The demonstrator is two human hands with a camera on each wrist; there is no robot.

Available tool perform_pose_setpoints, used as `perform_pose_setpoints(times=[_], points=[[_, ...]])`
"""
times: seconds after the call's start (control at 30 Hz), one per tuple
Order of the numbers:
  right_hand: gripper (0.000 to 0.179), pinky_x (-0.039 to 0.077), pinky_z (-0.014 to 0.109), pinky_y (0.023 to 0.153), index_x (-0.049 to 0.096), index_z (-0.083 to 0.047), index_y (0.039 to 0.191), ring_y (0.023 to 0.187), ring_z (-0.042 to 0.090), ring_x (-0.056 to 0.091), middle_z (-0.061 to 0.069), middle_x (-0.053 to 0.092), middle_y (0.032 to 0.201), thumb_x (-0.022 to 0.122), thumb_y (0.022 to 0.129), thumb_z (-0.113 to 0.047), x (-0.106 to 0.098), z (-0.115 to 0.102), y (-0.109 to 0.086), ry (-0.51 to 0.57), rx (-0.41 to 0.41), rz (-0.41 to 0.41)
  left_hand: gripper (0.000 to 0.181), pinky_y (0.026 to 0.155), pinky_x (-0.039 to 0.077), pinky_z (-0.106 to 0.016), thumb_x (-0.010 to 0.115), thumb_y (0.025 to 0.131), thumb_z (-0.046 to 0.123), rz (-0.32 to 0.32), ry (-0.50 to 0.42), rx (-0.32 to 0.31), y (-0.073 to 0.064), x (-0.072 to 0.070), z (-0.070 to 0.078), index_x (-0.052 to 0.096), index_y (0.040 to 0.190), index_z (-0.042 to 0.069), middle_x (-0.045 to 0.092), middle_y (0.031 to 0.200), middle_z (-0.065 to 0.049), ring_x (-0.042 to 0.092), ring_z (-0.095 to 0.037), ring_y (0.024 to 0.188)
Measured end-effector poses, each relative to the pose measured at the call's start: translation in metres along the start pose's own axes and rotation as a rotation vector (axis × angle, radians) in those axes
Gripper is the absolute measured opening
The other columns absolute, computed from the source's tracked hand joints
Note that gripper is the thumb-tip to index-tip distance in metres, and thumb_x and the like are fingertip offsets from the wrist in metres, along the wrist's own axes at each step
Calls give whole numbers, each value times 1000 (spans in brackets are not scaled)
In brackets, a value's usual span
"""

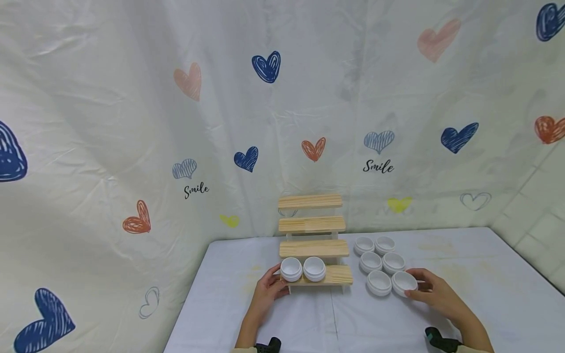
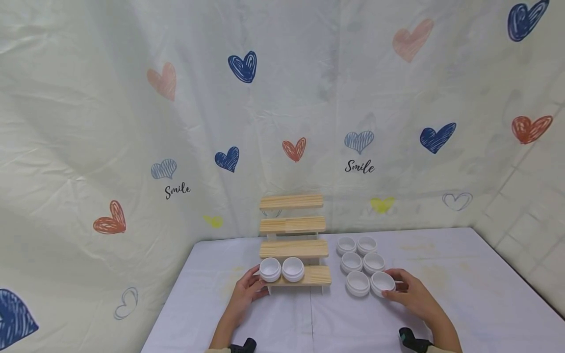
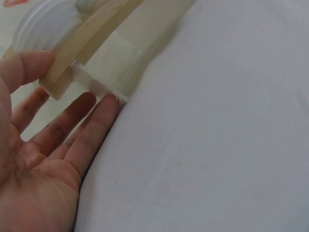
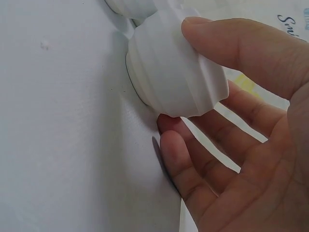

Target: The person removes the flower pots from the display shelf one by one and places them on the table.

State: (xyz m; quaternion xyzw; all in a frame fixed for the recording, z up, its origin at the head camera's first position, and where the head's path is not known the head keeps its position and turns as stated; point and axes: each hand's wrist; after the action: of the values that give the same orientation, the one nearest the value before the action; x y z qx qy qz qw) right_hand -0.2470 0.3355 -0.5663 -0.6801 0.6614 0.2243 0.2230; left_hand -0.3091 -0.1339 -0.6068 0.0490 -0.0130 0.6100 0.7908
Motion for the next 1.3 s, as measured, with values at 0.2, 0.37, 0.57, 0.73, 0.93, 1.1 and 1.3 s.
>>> perform_pose_setpoints(times=[0.2, 0.37, 0.57, 0.73, 0.93, 1.1, 1.3], points=[[65, 54, 24, 77, 48, 5, 142, 110, 26, 64, 29, 56, 138, 77, 92, -25, 0, 1, 1, 3, 8, -8, 57, 94, 61, -42, 66, 98, 11, 3, -1, -10, 0, 0, 0, 46, 152, 8, 65, 128, -15, 70, -21, 106], [68, 54, 26, 79, 47, 4, 142, 111, 27, 64, 29, 55, 140, 78, 90, -28, 0, 1, 2, 3, 27, -17, 58, 94, 61, -43, 67, 98, 14, 6, -5, -17, -1, 0, 1, 46, 152, 9, 65, 129, -15, 70, -20, 106], [66, 54, 23, 77, 48, 6, 141, 107, 24, 64, 30, 56, 138, 78, 90, -24, -1, 0, -1, 16, -1, -16, 58, 95, 61, -44, 67, 98, 13, 4, -3, -12, 0, 0, 0, 46, 152, 8, 65, 127, -14, 70, -20, 105], [68, 55, 26, 80, 48, 4, 142, 112, 30, 64, 30, 55, 140, 77, 92, -30, -3, -2, 0, 5, 30, -20, 58, 94, 61, -43, 67, 98, 12, 1, 0, -6, 0, 0, -1, 46, 152, 8, 65, 126, -13, 70, -21, 105], [67, 57, 34, 83, 46, 5, 143, 121, 43, 59, 33, 51, 144, 70, 97, -38, -7, -3, 1, 5, 66, -2, 58, 94, 61, -43, 67, 98, 13, 0, 2, -6, 0, 0, -1, 46, 152, 8, 65, 128, -14, 70, -21, 105], [60, 56, 24, 74, 48, 4, 141, 112, 29, 64, 32, 55, 139, 65, 100, -36, -9, -1, 0, -2, 32, 81, 58, 93, 61, -42, 67, 98, 12, 0, 2, -3, 0, 0, 0, 46, 152, 8, 65, 127, -14, 70, -21, 104], [55, 51, 19, 73, 51, 3, 139, 94, -13, 48, 29, 58, 137, 63, 102, -36, -14, -5, -2, -31, 11, 167, 58, 93, 61, -42, 66, 97, 10, 4, 7, -2, 0, 0, 0, 47, 151, 8, 66, 124, -12, 69, -20, 103]])
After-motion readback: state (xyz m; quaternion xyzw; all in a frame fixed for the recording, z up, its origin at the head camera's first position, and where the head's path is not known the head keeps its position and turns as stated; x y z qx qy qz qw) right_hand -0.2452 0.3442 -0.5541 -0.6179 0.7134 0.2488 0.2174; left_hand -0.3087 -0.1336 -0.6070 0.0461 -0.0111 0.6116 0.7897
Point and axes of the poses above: each hand's wrist, its own y-axis towards the middle knuckle, its own x-axis out of the palm, z = x × y
